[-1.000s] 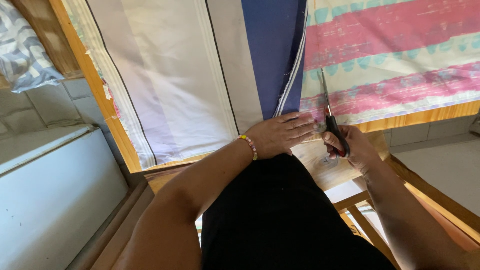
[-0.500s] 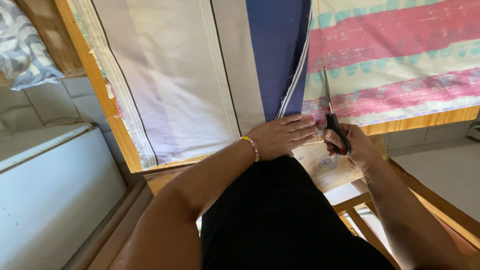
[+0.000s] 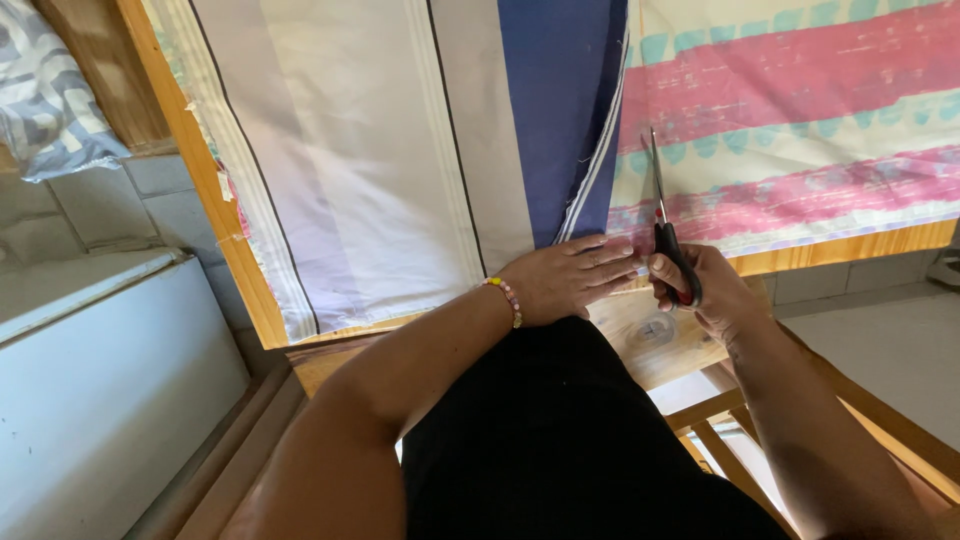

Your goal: The person uses scissors to cut a large piece of patterned fabric laid out on a wooden table. They follow a marked line, cutting through multiple layers of the material. The person adjusts the fabric and continues cutting along the edge to separate a section.

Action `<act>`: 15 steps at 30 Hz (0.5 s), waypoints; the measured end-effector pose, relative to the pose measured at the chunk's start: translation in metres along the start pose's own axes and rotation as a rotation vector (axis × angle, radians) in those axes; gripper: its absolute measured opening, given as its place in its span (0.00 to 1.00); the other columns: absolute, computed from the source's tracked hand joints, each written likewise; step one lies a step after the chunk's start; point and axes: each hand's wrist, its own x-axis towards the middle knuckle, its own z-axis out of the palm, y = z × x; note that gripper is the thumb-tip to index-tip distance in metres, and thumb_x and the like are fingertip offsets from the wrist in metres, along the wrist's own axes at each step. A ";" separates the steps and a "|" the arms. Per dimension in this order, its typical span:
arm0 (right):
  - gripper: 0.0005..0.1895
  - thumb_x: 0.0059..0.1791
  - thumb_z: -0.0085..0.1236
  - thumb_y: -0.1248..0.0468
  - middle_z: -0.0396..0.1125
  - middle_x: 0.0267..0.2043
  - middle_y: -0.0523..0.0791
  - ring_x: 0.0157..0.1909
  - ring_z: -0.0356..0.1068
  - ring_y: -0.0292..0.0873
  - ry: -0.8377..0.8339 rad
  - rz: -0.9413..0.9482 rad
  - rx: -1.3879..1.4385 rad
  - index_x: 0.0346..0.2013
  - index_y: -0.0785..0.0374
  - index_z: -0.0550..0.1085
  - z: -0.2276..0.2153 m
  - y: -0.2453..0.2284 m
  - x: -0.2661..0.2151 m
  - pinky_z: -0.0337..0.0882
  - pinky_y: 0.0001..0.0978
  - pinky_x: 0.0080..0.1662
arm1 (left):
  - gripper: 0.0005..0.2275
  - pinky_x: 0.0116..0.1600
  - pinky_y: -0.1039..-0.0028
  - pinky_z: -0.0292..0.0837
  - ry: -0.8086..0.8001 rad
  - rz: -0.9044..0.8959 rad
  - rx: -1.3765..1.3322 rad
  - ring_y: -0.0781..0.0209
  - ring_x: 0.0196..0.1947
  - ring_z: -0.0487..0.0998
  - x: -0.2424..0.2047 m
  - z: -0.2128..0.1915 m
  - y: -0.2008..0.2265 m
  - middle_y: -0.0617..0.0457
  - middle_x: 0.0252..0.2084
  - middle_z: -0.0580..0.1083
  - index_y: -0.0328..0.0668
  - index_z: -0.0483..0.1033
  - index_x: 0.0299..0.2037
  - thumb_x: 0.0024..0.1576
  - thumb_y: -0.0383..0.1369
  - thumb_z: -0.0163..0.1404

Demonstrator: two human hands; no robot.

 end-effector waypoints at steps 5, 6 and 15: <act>0.23 0.50 0.68 0.51 0.64 0.18 0.52 0.18 0.69 0.44 0.003 -0.014 -0.007 0.29 0.70 0.73 0.001 -0.001 0.004 0.74 0.30 0.22 | 0.37 0.80 0.52 0.39 -0.005 0.007 -0.001 0.47 0.78 0.52 0.000 0.001 -0.001 0.44 0.76 0.56 0.37 0.58 0.71 0.59 0.57 0.29; 0.23 0.51 0.67 0.50 0.64 0.18 0.52 0.18 0.70 0.44 -0.003 -0.013 -0.007 0.30 0.70 0.73 0.002 -0.005 0.004 0.74 0.31 0.23 | 0.37 0.80 0.52 0.40 -0.014 0.016 0.013 0.47 0.77 0.52 0.000 0.001 0.000 0.44 0.76 0.57 0.37 0.59 0.71 0.57 0.57 0.35; 0.23 0.52 0.66 0.50 0.64 0.17 0.50 0.17 0.69 0.42 -0.003 -0.025 -0.020 0.29 0.69 0.72 -0.004 0.004 0.017 0.71 0.26 0.21 | 0.37 0.81 0.53 0.37 -0.077 0.000 -0.015 0.49 0.78 0.49 0.003 -0.019 -0.001 0.45 0.75 0.59 0.37 0.56 0.72 0.58 0.56 0.32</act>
